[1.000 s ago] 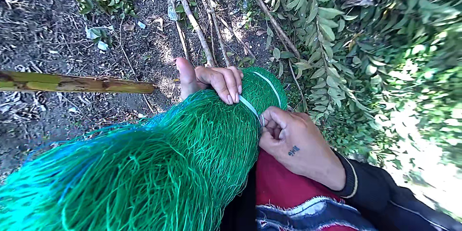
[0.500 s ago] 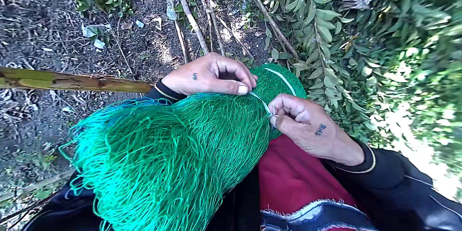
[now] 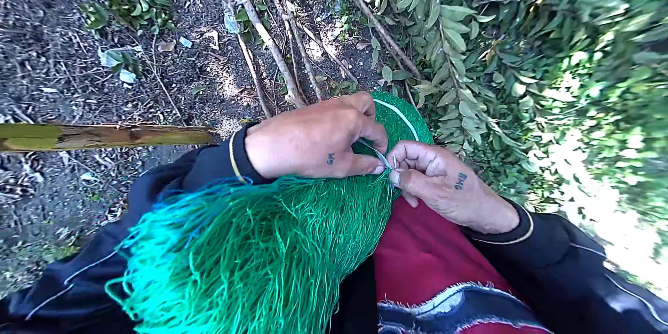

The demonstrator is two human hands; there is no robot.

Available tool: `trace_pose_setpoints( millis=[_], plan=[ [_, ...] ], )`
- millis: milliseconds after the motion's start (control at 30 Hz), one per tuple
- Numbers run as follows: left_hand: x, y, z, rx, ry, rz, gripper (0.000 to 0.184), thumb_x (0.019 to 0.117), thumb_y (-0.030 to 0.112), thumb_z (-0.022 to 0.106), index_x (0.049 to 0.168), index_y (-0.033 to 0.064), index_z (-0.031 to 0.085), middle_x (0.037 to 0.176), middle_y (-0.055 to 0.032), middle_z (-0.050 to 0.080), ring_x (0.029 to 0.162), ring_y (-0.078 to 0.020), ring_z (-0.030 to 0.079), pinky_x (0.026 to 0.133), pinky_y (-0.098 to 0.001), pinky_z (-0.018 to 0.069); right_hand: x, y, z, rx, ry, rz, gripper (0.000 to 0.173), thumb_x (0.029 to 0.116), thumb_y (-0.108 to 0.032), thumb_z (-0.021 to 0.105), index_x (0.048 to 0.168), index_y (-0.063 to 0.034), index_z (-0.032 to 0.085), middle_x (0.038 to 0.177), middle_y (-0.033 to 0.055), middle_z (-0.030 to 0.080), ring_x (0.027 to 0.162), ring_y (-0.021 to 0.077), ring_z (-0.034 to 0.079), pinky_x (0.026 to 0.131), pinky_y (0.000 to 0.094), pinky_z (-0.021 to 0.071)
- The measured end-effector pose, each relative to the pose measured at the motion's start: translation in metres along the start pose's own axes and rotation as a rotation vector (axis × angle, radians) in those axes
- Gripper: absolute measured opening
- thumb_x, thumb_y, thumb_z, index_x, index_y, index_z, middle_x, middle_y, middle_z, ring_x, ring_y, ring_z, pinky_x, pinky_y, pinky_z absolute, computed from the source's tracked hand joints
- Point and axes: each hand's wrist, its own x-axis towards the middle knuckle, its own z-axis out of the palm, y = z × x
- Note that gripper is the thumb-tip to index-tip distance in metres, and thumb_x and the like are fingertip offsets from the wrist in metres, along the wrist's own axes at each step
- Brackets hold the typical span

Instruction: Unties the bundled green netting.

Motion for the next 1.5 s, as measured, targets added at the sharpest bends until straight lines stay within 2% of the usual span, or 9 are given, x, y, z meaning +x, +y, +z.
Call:
trace_pose_setpoints(
  millis=[167, 300, 467, 567, 767, 867, 967, 1067, 1500],
  plan=[
    [0.006, -0.018, 0.003, -0.072, -0.041, -0.021, 0.019, 0.0986, 0.036, 0.063, 0.106, 0.0311, 0.079, 0.115, 0.0073, 0.062, 0.115, -0.0097, 0.055, 0.094, -0.0323, 0.0483, 0.008, 0.003, -0.003, -0.136, 0.009, -0.04, 0.009, 0.0975, -0.014, 0.058, 0.092, -0.0146, 0.065, 0.063, -0.0094, 0.055, 0.053, 0.0002, 0.052, 0.049, 0.0172, 0.0428],
    [0.012, -0.038, 0.013, -0.243, -0.033, 0.049, 0.018, 0.1009, 0.027, 0.062, 0.101, 0.0223, 0.08, 0.111, 0.0093, 0.068, 0.115, -0.0063, 0.056, 0.106, -0.0347, 0.0383, 0.012, 0.01, -0.005, -0.369, 0.064, -0.147, 0.011, 0.1003, -0.019, 0.056, 0.096, -0.0144, 0.064, 0.067, -0.0097, 0.055, 0.057, -0.0024, 0.051, 0.051, 0.0152, 0.0426],
    [0.013, -0.055, 0.019, -0.379, -0.012, 0.111, 0.018, 0.1006, 0.022, 0.062, 0.099, 0.0178, 0.079, 0.112, 0.0069, 0.069, 0.117, -0.0092, 0.056, 0.107, -0.0355, 0.0386, 0.012, 0.016, -0.003, -0.504, 0.158, -0.196, 0.018, 0.1037, -0.026, 0.057, 0.104, -0.0146, 0.07, 0.091, -0.0054, 0.061, 0.07, -0.0008, 0.056, 0.061, 0.0158, 0.0496],
    [0.015, -0.06, 0.022, -0.417, 0.004, 0.131, 0.018, 0.1008, 0.023, 0.063, 0.098, 0.017, 0.079, 0.113, 0.0058, 0.069, 0.119, -0.0108, 0.056, 0.106, -0.0341, 0.0423, 0.012, 0.016, 0.001, -0.55, 0.226, -0.215, 0.017, 0.1032, -0.025, 0.058, 0.105, -0.0149, 0.072, 0.095, -0.0051, 0.064, 0.073, -0.0012, 0.059, 0.063, 0.0155, 0.0524],
    [0.018, -0.058, 0.021, -0.464, 0.006, 0.125, 0.017, 0.1002, 0.021, 0.063, 0.098, 0.0156, 0.079, 0.112, 0.0047, 0.069, 0.117, -0.0098, 0.057, 0.106, -0.0338, 0.0418, 0.014, 0.007, -0.003, -0.625, 0.174, -0.209, 0.017, 0.1012, -0.025, 0.057, 0.097, -0.0148, 0.07, 0.086, -0.0064, 0.064, 0.074, -0.0007, 0.06, 0.066, 0.0177, 0.0517],
    [0.02, -0.056, 0.022, -0.504, 0.056, 0.078, 0.011, 0.0974, 0.017, 0.069, 0.101, 0.0119, 0.078, 0.11, 0.0009, 0.069, 0.11, -0.0094, 0.061, 0.095, -0.0272, 0.0507, 0.019, 0.008, -0.009, -0.403, 0.131, -0.153, 0.013, 0.0995, -0.021, 0.058, 0.094, -0.015, 0.069, 0.084, -0.0069, 0.066, 0.074, 0.0003, 0.062, 0.067, 0.0176, 0.0528],
    [0.019, -0.053, 0.022, -0.431, 0.098, 0.0, 0.011, 0.0944, 0.026, 0.074, 0.098, 0.0155, 0.072, 0.107, 0.0017, 0.065, 0.102, -0.0068, 0.062, 0.084, -0.024, 0.0537, 0.022, 0.01, -0.002, -0.282, 0.188, -0.106, 0.011, 0.0982, -0.017, 0.059, 0.092, -0.0151, 0.067, 0.079, -0.0068, 0.063, 0.069, 0.0009, 0.059, 0.062, 0.0175, 0.0497],
    [0.018, -0.052, 0.023, -0.343, 0.103, -0.018, 0.014, 0.0961, 0.03, 0.072, 0.098, 0.0183, 0.08, 0.109, 0.0037, 0.069, 0.104, -0.0043, 0.063, 0.086, -0.024, 0.0547, 0.024, 0.011, 0.007, -0.297, 0.28, -0.1, 0.01, 0.0942, -0.016, 0.059, 0.086, -0.0158, 0.066, 0.071, -0.008, 0.06, 0.062, -0.0002, 0.055, 0.055, 0.017, 0.0444],
    [0.02, -0.06, 0.022, -0.326, 0.019, 0.127, 0.019, 0.101, 0.022, 0.062, 0.096, 0.0129, 0.077, 0.109, 0.0029, 0.07, 0.114, -0.0101, 0.059, 0.102, -0.0331, 0.0443, 0.032, 0.024, 0.013, -0.773, 0.34, -0.31, 0.021, 0.0941, -0.023, 0.055, 0.076, -0.0139, 0.06, 0.067, -0.0039, 0.053, 0.06, 0.0058, 0.051, 0.053, 0.0252, 0.042]
  ],
)
